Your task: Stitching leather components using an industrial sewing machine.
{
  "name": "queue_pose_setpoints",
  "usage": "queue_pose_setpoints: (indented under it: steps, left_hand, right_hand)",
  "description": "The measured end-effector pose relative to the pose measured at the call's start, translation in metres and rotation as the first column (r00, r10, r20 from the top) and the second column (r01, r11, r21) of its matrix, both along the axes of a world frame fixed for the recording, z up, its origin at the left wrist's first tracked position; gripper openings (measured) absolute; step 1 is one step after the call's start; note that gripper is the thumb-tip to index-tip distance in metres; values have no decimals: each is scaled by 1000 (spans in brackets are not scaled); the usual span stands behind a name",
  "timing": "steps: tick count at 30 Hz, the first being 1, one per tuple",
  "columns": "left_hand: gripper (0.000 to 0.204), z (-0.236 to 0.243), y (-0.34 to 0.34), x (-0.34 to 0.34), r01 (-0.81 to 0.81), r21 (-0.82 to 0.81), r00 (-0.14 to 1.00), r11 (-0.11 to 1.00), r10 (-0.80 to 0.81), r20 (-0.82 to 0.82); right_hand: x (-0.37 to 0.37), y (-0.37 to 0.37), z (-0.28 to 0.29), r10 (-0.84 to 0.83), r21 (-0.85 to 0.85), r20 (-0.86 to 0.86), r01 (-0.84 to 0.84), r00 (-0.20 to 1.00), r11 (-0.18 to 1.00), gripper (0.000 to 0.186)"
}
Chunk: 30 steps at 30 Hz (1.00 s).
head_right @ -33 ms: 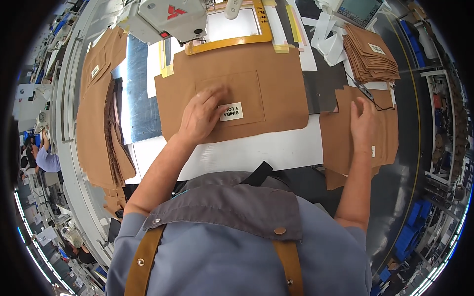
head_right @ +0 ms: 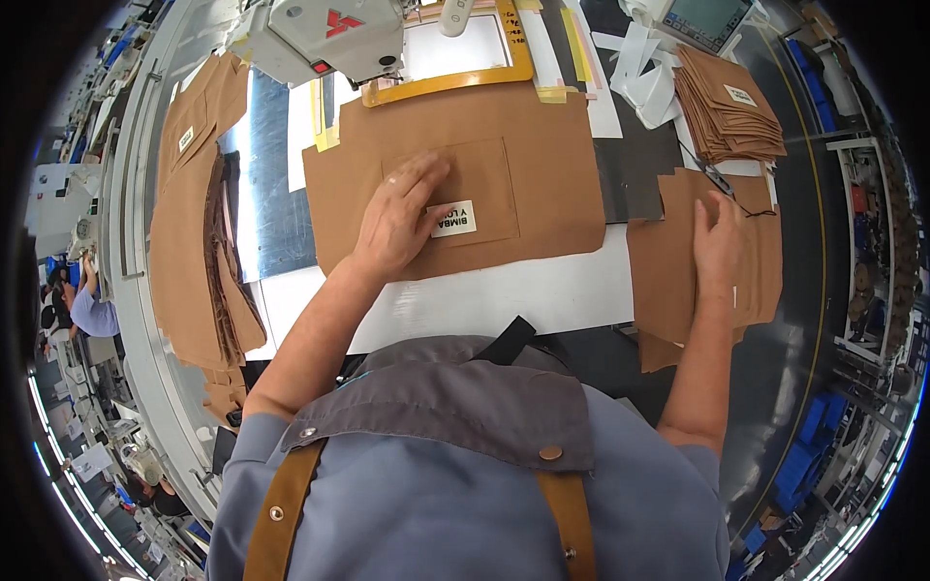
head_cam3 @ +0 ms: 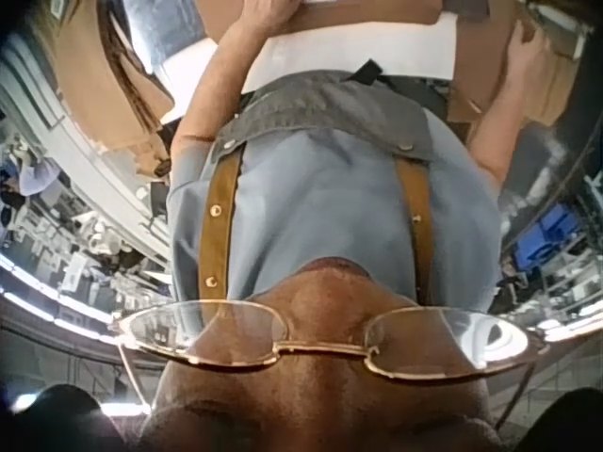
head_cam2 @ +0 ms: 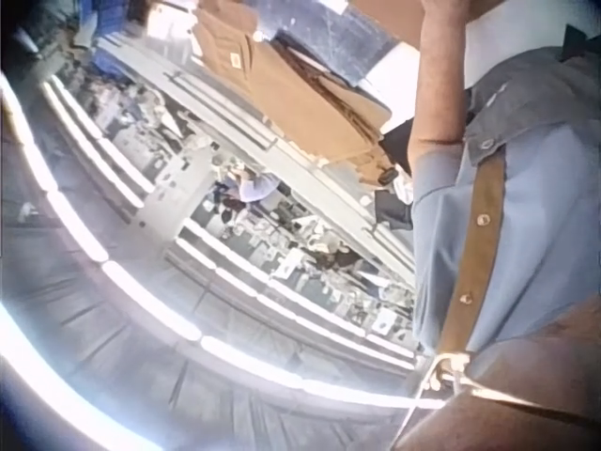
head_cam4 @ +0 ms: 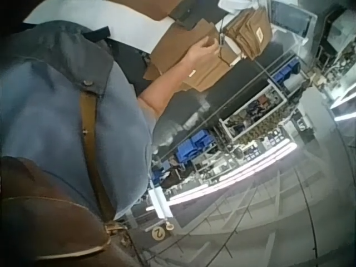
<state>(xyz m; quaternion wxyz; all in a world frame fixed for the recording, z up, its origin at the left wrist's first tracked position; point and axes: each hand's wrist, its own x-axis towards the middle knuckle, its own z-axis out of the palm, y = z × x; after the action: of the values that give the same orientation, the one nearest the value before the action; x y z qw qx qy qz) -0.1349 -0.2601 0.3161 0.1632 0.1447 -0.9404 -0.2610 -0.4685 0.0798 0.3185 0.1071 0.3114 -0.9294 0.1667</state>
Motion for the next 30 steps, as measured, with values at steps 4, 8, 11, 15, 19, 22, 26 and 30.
queue_pose_setpoints:
  steps: [4, 8, 11, 15, 19, 22, 26, 30]
  left_hand:
    - [61, -13, 12, -9, 71, -152, 990, 986, -51, 131]
    - [62, -17, 20, -2, 57, -118, 986, 991, -37, 162]
    - [57, -10, 16, 4, 43, -81, 987, 996, -30, 159]
    - [45, -6, 7, 7, -19, -3, 997, 1000, 20, 76]
    - [38, -11, -1, 12, -29, -94, 1000, 995, 28, -9]
    - [35, -10, 0, 20, -27, -91, 1000, 995, 25, -17]
    - [34, -13, -12, 32, -84, -72, 996, 994, 82, -29]
    - [33, -18, -23, 41, -171, -124, 984, 977, 164, -68]
  right_hand:
    - [-38, 28, -15, -53, 25, -5, 53, 999, 998, 38]
    - [-59, 34, -25, -73, 53, 68, 70, 995, 996, 43]
    - [-64, 27, -25, -82, 73, 131, 73, 988, 995, 43]
    - [-77, 26, -37, -33, 84, -16, 35, 999, 996, 41]
    - [-87, 18, -44, -31, 59, 14, 30, 999, 998, 39]
    - [-88, 8, -43, -78, 82, 128, 68, 989, 994, 37]
    - [-102, 16, -48, 11, 206, -23, -6, 1000, 979, 35]
    - [-107, 19, -46, 25, 203, -59, -13, 998, 979, 29]
